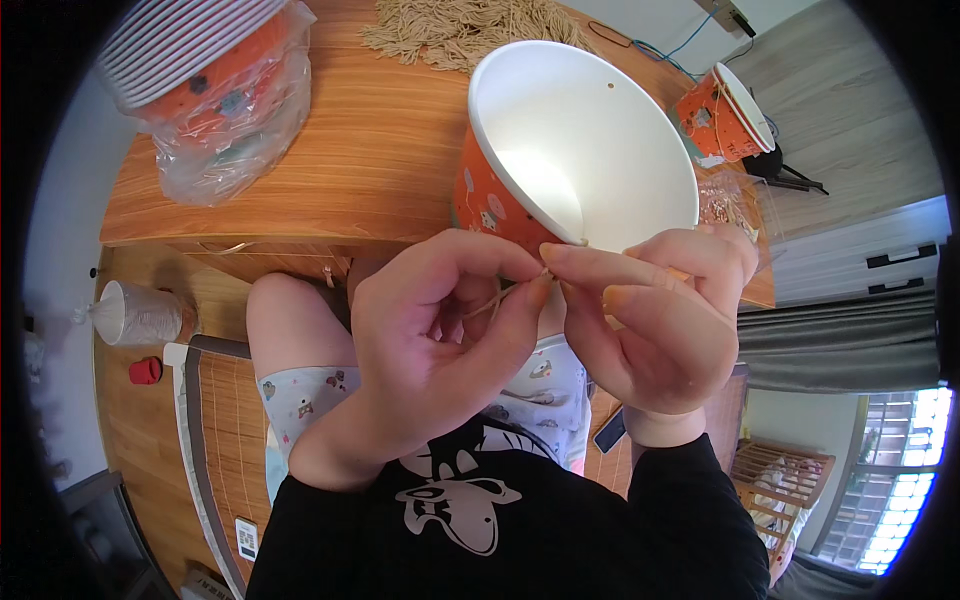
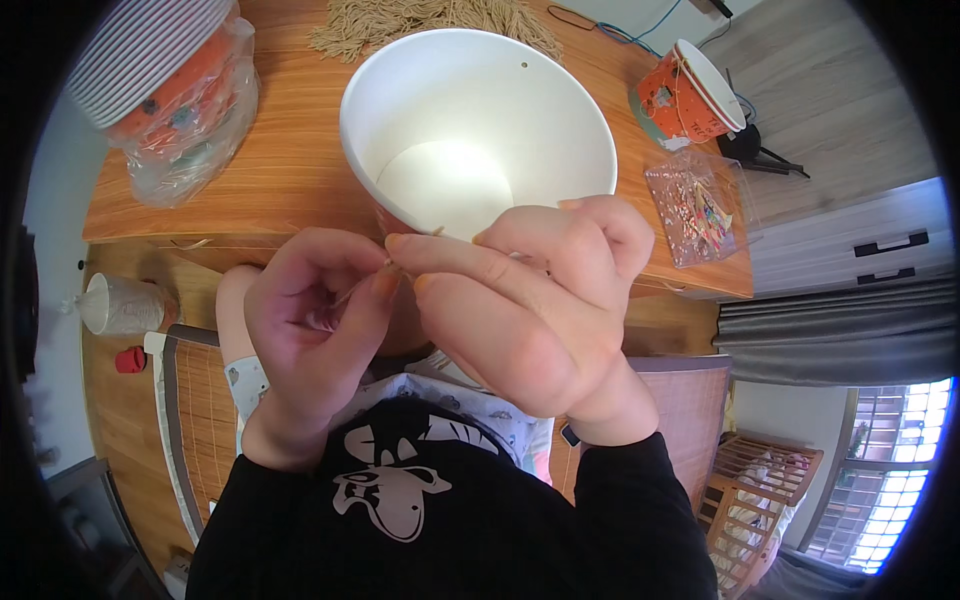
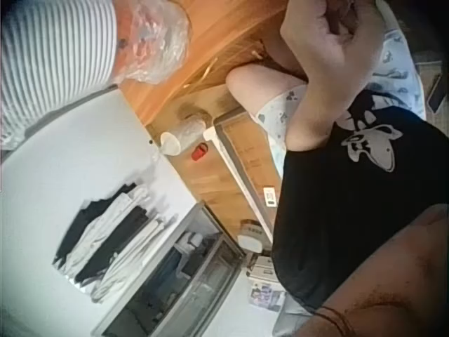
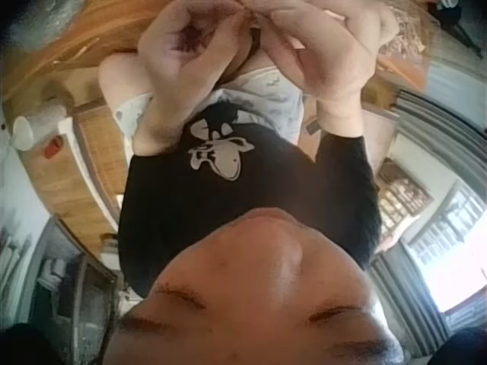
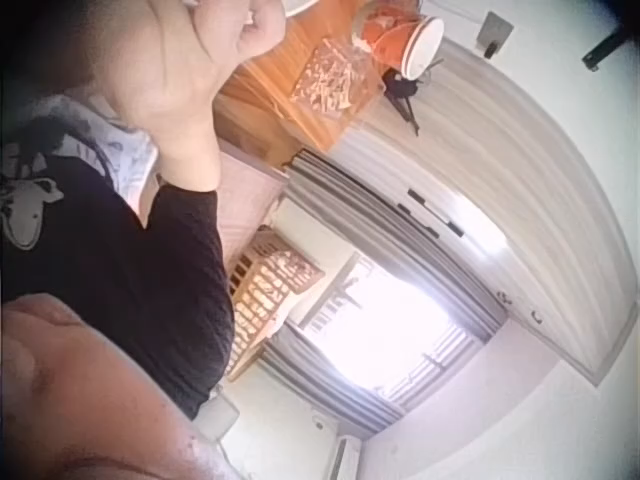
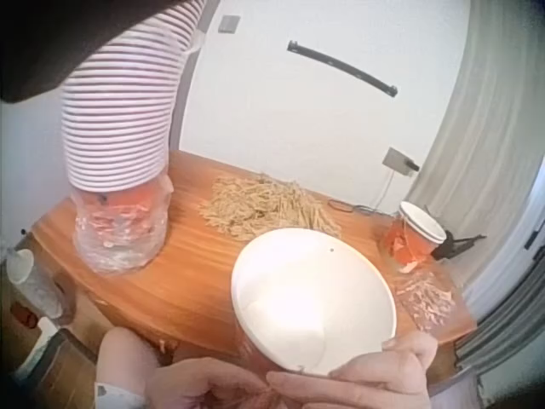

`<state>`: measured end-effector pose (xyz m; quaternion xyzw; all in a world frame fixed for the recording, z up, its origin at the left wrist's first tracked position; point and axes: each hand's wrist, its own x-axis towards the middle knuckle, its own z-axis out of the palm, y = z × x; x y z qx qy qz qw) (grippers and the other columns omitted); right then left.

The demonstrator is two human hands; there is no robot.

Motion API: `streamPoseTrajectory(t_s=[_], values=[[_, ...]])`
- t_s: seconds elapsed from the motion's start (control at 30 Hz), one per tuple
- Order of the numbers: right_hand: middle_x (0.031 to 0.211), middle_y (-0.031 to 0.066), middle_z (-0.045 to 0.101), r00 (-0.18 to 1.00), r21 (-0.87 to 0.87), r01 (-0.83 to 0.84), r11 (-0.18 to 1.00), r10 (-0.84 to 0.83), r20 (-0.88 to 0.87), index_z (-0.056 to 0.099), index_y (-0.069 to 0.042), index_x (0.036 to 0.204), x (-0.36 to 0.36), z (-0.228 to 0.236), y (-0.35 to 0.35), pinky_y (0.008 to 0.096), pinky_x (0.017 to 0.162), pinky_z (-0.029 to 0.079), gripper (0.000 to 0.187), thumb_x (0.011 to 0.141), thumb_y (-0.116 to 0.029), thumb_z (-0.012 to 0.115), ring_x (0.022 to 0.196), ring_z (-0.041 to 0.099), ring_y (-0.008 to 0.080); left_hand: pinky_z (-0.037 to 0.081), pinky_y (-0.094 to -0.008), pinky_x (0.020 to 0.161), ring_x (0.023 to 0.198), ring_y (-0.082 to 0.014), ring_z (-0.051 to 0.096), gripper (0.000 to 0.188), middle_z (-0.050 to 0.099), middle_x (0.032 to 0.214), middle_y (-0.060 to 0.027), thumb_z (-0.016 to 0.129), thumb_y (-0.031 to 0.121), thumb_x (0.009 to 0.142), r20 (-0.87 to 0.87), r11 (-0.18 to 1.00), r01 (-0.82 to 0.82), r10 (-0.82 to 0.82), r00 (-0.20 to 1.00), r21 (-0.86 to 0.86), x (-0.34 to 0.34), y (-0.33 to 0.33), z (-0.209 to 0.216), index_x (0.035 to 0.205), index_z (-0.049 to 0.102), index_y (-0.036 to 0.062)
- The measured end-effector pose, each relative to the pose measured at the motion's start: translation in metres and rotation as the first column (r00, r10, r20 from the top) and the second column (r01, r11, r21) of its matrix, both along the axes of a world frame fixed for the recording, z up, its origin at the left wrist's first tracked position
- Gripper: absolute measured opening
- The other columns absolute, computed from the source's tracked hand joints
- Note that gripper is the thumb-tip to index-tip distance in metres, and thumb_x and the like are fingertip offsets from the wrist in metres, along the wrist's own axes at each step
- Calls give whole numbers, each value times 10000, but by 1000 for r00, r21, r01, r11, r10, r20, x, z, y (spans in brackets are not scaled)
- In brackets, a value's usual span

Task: Attaching string handles to decorative paper buckets for manual packaging.

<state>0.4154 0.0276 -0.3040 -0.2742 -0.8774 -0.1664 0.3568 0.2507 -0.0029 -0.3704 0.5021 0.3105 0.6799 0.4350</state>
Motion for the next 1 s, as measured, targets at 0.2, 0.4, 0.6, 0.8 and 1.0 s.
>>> streamPoseTrajectory(t_s=[0.2,0.4,0.6,0.8,1.0], values=[[865,-85,734,1000,-23,-6,1000,6,-7,554,-167,862,0,1,-2,324,765,347,378,648,-24,831,765,527,130,242,-156,472,532,34,383,136,516,633,75,712,-52,842,-63,998,-57,57,996,4,1,-3,-1,952,667,14],[721,-93,559,994,34,80,996,-82,67,790,-199,885,0,3,-6,312,731,317,346,568,-77,860,719,473,114,315,-161,469,531,2,455,130,590,682,30,727,-44,819,-237,982,-172,185,954,75,-1,-7,7,935,698,8],[719,-105,553,989,130,131,983,-139,58,811,-191,878,-3,5,-13,301,705,293,368,526,-105,873,708,461,100,392,-162,494,607,-6,550,225,683,791,-16,713,-23,858,-97,998,25,-30,995,-61,-7,-16,7,1082,708,-30],[999,-80,749,992,102,126,987,-127,-5,637,-202,820,-1,-3,-17,302,830,321,192,673,-227,757,856,528,98,528,-170,652,810,-76,694,246,738,927,-101,667,-12,923,267,937,286,-229,936,-200,-6,-16,14,1164,676,-64],[996,-82,749,992,103,124,987,-125,6,657,-203,829,-2,-2,-17,299,818,323,193,666,-208,760,847,522,101,549,-192,667,777,-81,689,192,743,887,-97,681,-22,905,53,984,141,-136,989,-113,-4,-9,14,1091,694,-66]])
